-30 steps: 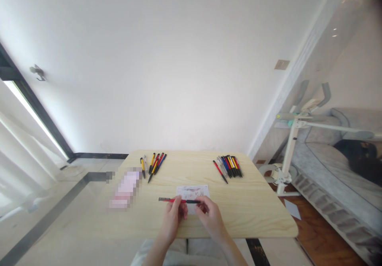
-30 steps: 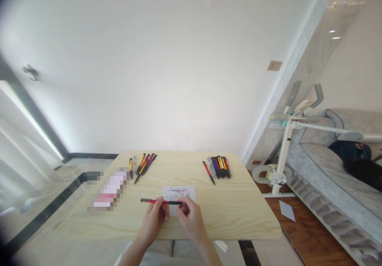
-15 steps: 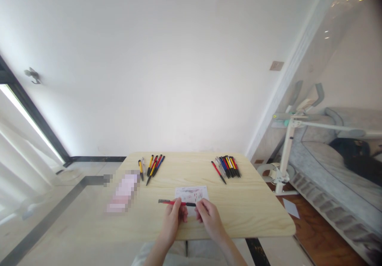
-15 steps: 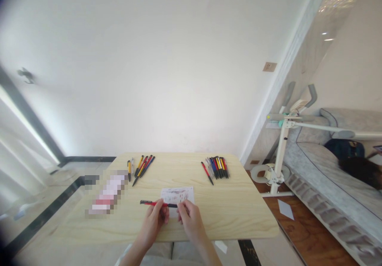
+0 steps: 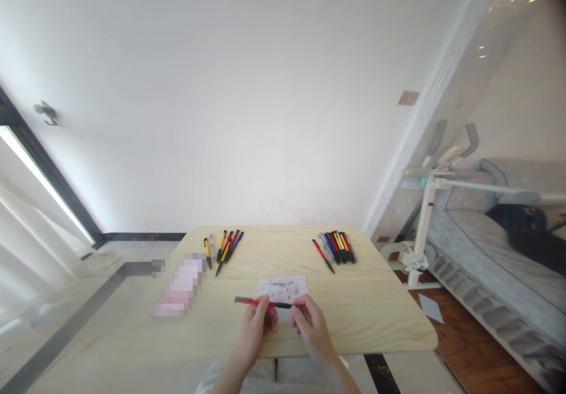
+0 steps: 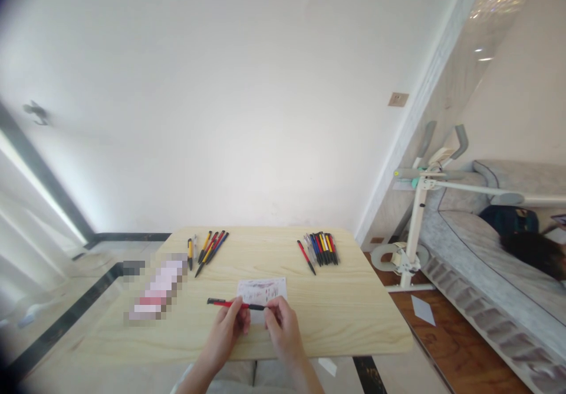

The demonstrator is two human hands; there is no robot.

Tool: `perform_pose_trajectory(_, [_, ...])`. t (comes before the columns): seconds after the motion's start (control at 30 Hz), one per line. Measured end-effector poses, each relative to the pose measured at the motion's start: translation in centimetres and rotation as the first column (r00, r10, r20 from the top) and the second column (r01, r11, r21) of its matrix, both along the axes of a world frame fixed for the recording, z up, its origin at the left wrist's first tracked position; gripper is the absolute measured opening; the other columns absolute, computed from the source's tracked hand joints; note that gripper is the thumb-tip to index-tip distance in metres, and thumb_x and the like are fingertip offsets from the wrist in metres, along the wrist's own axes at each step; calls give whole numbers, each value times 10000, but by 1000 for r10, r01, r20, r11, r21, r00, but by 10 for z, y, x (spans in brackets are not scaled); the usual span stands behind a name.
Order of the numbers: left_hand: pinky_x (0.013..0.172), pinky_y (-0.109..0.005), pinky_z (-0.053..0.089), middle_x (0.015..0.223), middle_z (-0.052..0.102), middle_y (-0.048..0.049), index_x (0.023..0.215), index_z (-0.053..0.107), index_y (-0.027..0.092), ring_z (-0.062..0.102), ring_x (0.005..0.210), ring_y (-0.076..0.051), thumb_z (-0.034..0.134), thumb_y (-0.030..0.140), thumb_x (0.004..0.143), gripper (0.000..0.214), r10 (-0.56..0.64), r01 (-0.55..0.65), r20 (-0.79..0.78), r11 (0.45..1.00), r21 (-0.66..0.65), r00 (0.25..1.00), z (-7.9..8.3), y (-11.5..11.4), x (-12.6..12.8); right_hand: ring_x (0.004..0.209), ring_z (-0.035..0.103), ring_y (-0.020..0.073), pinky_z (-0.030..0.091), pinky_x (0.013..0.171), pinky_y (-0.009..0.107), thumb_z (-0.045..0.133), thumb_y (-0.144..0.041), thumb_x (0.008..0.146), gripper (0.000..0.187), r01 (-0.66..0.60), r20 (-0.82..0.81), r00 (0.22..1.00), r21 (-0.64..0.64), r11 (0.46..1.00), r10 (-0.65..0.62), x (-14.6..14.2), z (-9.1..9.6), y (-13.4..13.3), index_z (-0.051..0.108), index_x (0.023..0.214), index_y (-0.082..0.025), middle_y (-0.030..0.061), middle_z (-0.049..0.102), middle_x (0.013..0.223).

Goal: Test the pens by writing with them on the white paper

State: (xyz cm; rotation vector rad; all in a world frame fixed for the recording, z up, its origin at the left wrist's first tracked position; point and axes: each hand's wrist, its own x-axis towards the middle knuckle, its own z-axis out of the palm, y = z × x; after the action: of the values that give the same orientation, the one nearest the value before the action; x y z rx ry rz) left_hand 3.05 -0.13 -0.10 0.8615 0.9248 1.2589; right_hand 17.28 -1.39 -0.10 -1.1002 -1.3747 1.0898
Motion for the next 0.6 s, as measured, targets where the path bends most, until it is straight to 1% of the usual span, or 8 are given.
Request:
perform_pose_trajectory(0.1, [445,-228,324,439,495,2,499,493,153,443,408,-101,475,416,768,376,6,-5,-73,1000,19,997,3,-1,1,493,435,95,340,468,192,421,-354,842,187,-16,22,1000,17,1000,16,-2,-1,-1,453,762,-188,-51,457,549])
perform_pose_trajectory(0.17, [441,-229,326,423,494,0,486,494,152,442,398,-103,462,434,769,401,12,-9,-126,1000,29,992,3,-2,2,467,412,90,322,457,191,388,-370,860,249,-14,52,999,14,1000,13,-3,-5,0,429,692,-190,-58,427,513])
perform_pose_trajectory(0.27, [431,-231,332,429,499,0,483,492,153,445,392,-107,475,446,754,399,22,-19,-126,1000,25,992,1,-1,2,426,369,82,287,426,191,366,-390,867,319,16,85,996,-15,1000,-14,-4,-11,2,393,617,-194,-68,368,469])
perform_pose_trajectory(0.33, [425,-230,331,438,495,4,489,494,152,445,393,-106,484,442,749,390,37,-35,-90,999,22,995,-2,-1,2,437,374,84,287,428,191,376,-389,863,291,0,92,996,-9,1000,1,-4,-14,3,429,660,-189,-67,363,486])
perform_pose_trajectory(0.4, [424,-228,330,447,493,7,499,497,150,438,392,-101,482,436,752,383,49,-48,-56,999,20,997,-5,0,2,468,390,91,300,449,192,415,-377,848,212,-22,104,994,36,999,18,-3,-14,3,477,796,-181,-66,372,524])
perform_pose_trajectory(0.47, [434,-228,337,459,498,7,510,503,147,442,399,-99,478,429,759,377,45,-44,-40,999,23,998,-7,1,1,491,392,96,304,464,195,449,-359,832,199,-24,125,992,85,996,13,-3,-14,3,477,913,-179,-63,381,555])
perform_pose_trajectory(0.53, [438,-227,339,460,498,6,510,501,147,449,407,-101,477,420,764,374,32,-31,-44,999,24,998,-8,1,1,504,400,100,304,470,198,451,-345,831,186,-23,150,989,105,994,7,-2,-13,2,482,912,-181,-54,401,573])
perform_pose_trajectory(0.6, [436,-226,336,453,495,8,507,492,150,451,406,-102,471,416,770,374,24,-23,-49,1000,21,998,-9,1,1,508,420,104,308,469,200,436,-342,839,172,-31,168,986,97,995,14,-2,-11,1,494,863,-181,-43,429,580])
